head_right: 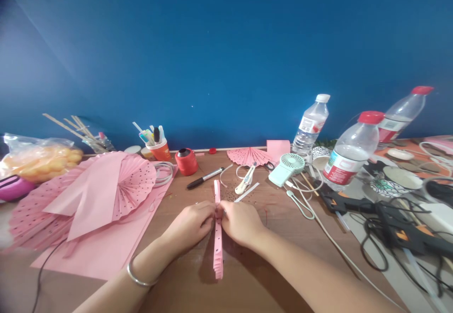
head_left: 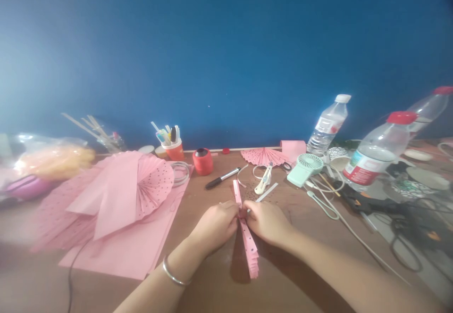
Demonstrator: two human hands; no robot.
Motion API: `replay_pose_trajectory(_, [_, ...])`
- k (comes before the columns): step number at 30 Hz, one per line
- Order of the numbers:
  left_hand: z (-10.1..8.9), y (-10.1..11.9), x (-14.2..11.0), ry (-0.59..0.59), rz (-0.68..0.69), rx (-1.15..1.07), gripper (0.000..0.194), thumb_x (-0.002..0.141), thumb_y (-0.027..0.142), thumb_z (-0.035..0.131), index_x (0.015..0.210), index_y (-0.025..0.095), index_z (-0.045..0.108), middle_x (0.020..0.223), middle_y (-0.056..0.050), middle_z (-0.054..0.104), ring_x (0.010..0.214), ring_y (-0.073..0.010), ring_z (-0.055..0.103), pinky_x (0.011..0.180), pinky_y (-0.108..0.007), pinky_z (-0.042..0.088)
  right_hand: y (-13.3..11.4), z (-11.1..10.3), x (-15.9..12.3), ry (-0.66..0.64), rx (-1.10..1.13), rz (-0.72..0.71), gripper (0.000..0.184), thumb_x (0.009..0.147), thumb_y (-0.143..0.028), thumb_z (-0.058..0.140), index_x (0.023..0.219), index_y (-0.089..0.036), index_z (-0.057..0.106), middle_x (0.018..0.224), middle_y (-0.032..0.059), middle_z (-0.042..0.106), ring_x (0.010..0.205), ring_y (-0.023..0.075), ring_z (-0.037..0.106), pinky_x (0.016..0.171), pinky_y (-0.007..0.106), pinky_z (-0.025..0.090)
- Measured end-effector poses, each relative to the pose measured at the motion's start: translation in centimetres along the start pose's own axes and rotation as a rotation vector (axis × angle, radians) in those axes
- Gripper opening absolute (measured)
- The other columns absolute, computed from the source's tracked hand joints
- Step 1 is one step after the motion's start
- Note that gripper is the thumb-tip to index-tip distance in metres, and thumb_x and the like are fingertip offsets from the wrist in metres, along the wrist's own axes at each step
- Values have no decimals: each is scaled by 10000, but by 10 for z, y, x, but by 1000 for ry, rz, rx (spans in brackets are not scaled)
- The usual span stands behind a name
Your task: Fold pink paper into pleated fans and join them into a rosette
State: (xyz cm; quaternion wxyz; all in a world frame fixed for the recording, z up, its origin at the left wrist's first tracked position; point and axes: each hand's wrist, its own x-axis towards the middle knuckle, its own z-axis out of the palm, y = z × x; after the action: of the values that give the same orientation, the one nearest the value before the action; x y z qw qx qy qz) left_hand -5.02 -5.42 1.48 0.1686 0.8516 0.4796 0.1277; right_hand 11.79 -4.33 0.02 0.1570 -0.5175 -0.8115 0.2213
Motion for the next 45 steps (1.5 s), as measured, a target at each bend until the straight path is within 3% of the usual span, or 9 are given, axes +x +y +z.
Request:
replay_pose_trajectory(6, [0, -1, -1, 14, 14, -39, 211, 735, 82, 392, 830, 205, 534, 871, -16, 605, 836, -166, 560, 756, -258, 420, -2, -3, -1, -19, -20, 7, 151, 748, -178, 470, 824, -250, 579, 748, -23, 646, 714, 155, 587, 567, 219, 280])
replay_pose_trajectory(13, [-1, -4, 0, 32, 48, -88, 208, 717, 57, 388, 756, 205, 529, 878, -2, 608, 839, -154, 552, 753, -240, 413, 2, -6, -1, -33, 1, 25, 199, 758, -187, 481, 936, -238, 554, 631, -38, 577, 542, 107, 486, 495, 207, 221])
replay_pose_trajectory(20, [-3, -4, 1, 27, 46, -82, 199, 722, 67, 385, 726, 196, 536, 827, -11, 609, 778, -155, 557, 722, -244, 415, 16, -26, 7, -146, 17, -79, 110, 758, -204, 507, 758, -216, 616, 677, -17, 576, 600, 116, 489, 515, 214, 262])
replay_pose_trajectory(22, [-3, -4, 1, 30, 50, -81, 195, 723, 67, 385, 725, 195, 532, 826, -10, 607, 780, -156, 556, 722, -245, 412, 16, -29, 9, -73, -12, -136, 122, 782, -209, 505, 756, -209, 625, 746, 2, 577, 674, 129, 505, 568, 224, 302])
replay_pose_trajectory(26, [-2, -4, 0, 36, 46, -72, 182, 719, 67, 395, 722, 195, 525, 801, -6, 597, 768, -152, 547, 706, -237, 407, 11, -22, 11, 251, -208, -191, 178, 815, -201, 484, 726, -197, 638, 879, 55, 531, 846, 187, 471, 704, 285, 328])
replay_pose_trajectory(31, [-3, -4, 0, 36, 33, -61, 191, 718, 68, 394, 736, 195, 537, 765, -4, 583, 732, -146, 535, 679, -233, 403, 4, -16, 5, 407, -231, -194, 220, 819, -178, 441, 1002, -187, 564, 880, 64, 521, 832, 189, 467, 708, 284, 346])
replay_pose_trajectory(34, [-4, -3, 0, 34, 37, -63, 211, 716, 66, 392, 752, 201, 550, 781, -10, 589, 761, -157, 540, 701, -243, 407, 5, -22, 0, 324, -142, -59, 153, 773, -129, 432, 798, -195, 568, 770, 20, 554, 716, 146, 497, 610, 240, 338])
replay_pose_trajectory(39, [-4, -2, 0, 28, 27, -70, 205, 717, 72, 395, 740, 201, 553, 789, -17, 597, 774, -169, 550, 717, -256, 412, 6, -19, -3, -26, -49, 173, 139, 723, -247, 513, 597, -205, 556, 593, -15, 583, 547, 124, 515, 468, 230, 245])
replay_pose_trajectory(45, [0, -5, 1, 56, 40, -100, 179, 726, 84, 412, 761, 200, 544, 828, -10, 606, 801, -162, 552, 733, -251, 412, -10, 0, -2, 73, -61, 197, 211, 777, -405, 467, 720, -235, 580, 706, -5, 644, 657, 169, 580, 508, 244, 260])
